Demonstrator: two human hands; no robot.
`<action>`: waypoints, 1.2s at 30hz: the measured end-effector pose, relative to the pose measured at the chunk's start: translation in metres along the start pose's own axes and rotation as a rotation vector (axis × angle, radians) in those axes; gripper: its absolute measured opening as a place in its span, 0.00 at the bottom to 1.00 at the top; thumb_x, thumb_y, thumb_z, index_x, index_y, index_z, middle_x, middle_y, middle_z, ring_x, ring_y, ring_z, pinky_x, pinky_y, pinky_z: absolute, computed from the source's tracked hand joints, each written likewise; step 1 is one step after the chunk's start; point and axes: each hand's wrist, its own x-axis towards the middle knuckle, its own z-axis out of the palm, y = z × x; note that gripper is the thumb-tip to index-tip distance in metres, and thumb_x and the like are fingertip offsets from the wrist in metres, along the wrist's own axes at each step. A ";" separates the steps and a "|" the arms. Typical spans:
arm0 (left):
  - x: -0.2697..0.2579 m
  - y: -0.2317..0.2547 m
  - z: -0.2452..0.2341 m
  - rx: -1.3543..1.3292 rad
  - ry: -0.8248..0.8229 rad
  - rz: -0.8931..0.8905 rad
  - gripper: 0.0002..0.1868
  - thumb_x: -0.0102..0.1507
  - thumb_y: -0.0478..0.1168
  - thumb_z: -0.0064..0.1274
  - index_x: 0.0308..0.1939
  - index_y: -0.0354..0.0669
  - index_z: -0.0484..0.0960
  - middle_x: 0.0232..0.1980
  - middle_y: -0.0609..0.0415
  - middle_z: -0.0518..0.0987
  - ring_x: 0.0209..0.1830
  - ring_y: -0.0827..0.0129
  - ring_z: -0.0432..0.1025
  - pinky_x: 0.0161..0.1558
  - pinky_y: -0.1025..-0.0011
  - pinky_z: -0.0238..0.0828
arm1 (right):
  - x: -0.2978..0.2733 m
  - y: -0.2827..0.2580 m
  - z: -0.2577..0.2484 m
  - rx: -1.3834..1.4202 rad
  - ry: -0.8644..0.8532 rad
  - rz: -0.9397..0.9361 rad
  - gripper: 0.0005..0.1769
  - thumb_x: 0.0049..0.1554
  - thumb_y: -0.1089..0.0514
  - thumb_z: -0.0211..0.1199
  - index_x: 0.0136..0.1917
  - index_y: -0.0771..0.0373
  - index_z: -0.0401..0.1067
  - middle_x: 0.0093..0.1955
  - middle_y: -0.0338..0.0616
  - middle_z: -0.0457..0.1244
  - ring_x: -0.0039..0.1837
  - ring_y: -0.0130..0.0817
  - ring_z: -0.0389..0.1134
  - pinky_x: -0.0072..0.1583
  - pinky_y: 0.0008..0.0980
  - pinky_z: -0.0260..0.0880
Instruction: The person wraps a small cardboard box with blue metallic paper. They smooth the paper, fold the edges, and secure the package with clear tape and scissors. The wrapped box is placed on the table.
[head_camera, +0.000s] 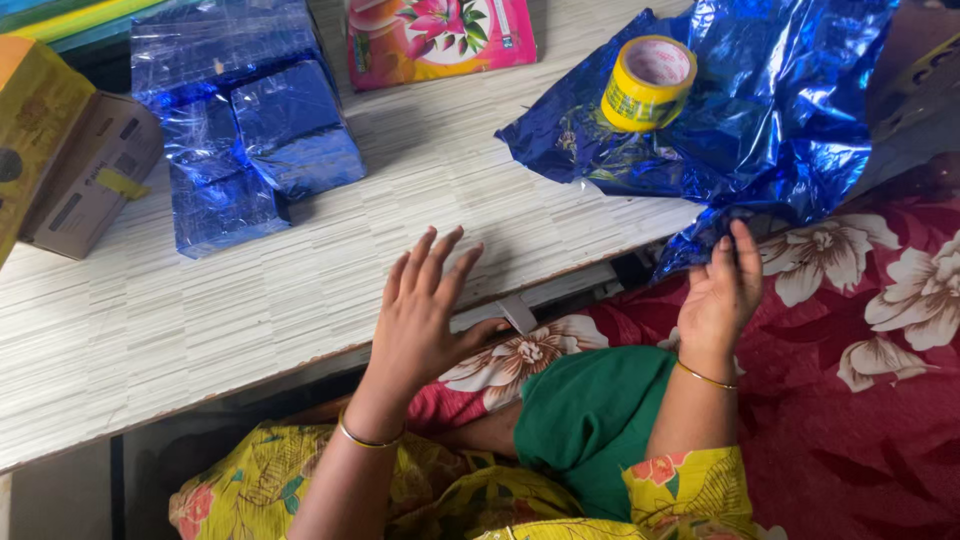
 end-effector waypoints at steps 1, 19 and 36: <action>0.006 0.002 -0.004 -0.157 0.041 0.040 0.40 0.58 0.57 0.63 0.71 0.48 0.69 0.76 0.48 0.63 0.79 0.48 0.53 0.74 0.52 0.50 | 0.001 0.001 -0.004 0.007 -0.001 -0.001 0.17 0.67 0.63 0.59 0.69 0.62 0.68 0.66 0.43 0.65 0.66 0.33 0.68 0.67 0.38 0.73; 0.256 0.034 0.186 0.399 0.028 0.281 0.25 0.67 0.40 0.48 0.69 0.47 0.70 0.66 0.52 0.74 0.75 0.58 0.58 0.75 0.36 0.39 | 0.030 0.016 -0.041 0.032 0.012 0.021 0.17 0.60 0.67 0.54 0.62 0.66 0.69 0.57 0.42 0.64 0.57 0.29 0.65 0.61 0.29 0.67; 0.247 -0.080 0.122 0.211 0.286 -0.248 0.39 0.66 0.43 0.58 0.77 0.43 0.56 0.79 0.33 0.54 0.60 0.36 0.70 0.56 0.52 0.74 | 0.036 0.007 -0.025 0.089 0.071 -0.029 0.20 0.59 0.65 0.48 0.64 0.68 0.68 0.61 0.48 0.64 0.61 0.35 0.66 0.65 0.35 0.68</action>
